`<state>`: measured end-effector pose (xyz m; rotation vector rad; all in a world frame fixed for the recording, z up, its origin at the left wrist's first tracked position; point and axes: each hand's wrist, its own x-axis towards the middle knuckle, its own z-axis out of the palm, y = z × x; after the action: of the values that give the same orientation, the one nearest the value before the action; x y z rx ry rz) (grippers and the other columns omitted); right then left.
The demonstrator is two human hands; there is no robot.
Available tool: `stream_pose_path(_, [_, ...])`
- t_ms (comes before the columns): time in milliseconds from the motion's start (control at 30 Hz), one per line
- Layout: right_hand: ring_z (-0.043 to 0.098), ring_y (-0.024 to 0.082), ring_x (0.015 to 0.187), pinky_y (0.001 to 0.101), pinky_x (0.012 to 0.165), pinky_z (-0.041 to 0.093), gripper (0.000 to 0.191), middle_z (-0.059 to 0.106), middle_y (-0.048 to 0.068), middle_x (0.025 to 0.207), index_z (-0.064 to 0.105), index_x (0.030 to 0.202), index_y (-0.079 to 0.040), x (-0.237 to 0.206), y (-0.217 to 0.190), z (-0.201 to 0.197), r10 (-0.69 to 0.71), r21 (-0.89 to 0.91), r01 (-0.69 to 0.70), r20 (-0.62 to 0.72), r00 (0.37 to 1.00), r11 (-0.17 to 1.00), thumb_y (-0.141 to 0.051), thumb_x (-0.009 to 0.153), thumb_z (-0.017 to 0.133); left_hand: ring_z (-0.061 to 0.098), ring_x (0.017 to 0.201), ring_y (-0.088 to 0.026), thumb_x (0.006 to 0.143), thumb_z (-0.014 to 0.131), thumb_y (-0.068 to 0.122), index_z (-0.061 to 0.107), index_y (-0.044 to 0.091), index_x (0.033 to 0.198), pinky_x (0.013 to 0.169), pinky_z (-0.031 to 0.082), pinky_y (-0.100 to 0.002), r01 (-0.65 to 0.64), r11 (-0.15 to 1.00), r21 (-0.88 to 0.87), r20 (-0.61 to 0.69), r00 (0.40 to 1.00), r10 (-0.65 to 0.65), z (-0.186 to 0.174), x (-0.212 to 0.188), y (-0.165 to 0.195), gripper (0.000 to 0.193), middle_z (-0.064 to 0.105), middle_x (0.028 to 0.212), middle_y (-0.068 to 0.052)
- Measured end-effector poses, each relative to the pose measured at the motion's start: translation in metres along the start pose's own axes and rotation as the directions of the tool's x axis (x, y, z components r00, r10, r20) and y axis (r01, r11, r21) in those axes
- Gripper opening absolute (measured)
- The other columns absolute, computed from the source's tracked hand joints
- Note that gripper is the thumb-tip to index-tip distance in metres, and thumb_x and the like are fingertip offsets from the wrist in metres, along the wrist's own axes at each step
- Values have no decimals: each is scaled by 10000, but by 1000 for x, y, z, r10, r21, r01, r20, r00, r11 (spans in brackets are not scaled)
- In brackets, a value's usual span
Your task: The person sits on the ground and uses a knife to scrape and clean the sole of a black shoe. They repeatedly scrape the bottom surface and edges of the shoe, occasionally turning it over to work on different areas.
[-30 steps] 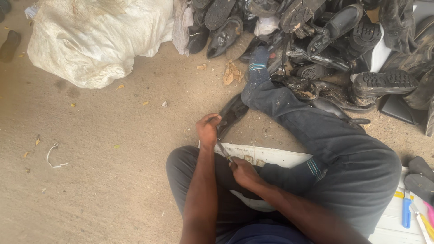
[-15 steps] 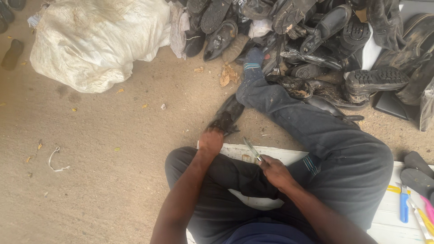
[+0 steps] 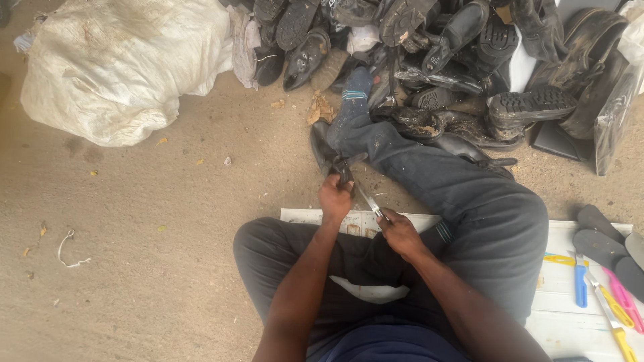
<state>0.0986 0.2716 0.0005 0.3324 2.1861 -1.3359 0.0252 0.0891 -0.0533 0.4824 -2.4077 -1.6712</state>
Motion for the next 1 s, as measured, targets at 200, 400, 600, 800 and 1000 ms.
stream_pose_path(200, [680,413,1004,503,879,505,327,711,226,1045,650,1206,-100,62,-10,25,-224,-315,216,10,974,924,-313,987,534,660,733,-142,840,773,0,705,-15,971,671,514,-309,114,980,-163,93,991,-100,-6,4,-6,148,753,840,-90])
stream_pose_path(400, [682,450,985,528,864,515,292,712,270,1022,638,1188,-63,48,-22,35,-267,-333,255,13,964,908,-243,1006,497,626,774,-110,877,730,-55,698,7,995,689,512,-270,157,888,-431,148,984,-102,-4,3,-15,137,727,892,-49])
stream_pose_path(600, [671,476,927,557,835,498,279,694,288,953,600,1186,-65,5,-13,40,-63,-322,58,-5,998,945,-257,1001,518,632,856,-132,888,653,-133,669,27,1023,789,510,-281,216,481,-850,179,976,-123,7,7,-19,210,694,973,-37])
stream_pose_path(800, [677,493,943,556,818,523,278,696,311,962,589,1184,-20,33,-22,53,-239,-332,196,-92,967,923,-223,1010,513,619,836,-147,929,650,-88,643,11,984,803,512,-303,338,430,-837,249,935,-251,8,8,-13,114,693,933,-62])
stream_pose_path(1000, [657,500,868,558,750,494,329,672,312,923,579,1269,9,1,6,61,-310,-141,287,-188,932,948,-193,1014,530,636,865,-192,949,673,-24,624,44,1024,851,516,-354,403,75,-912,379,898,-223,8,13,-7,113,687,960,-69])
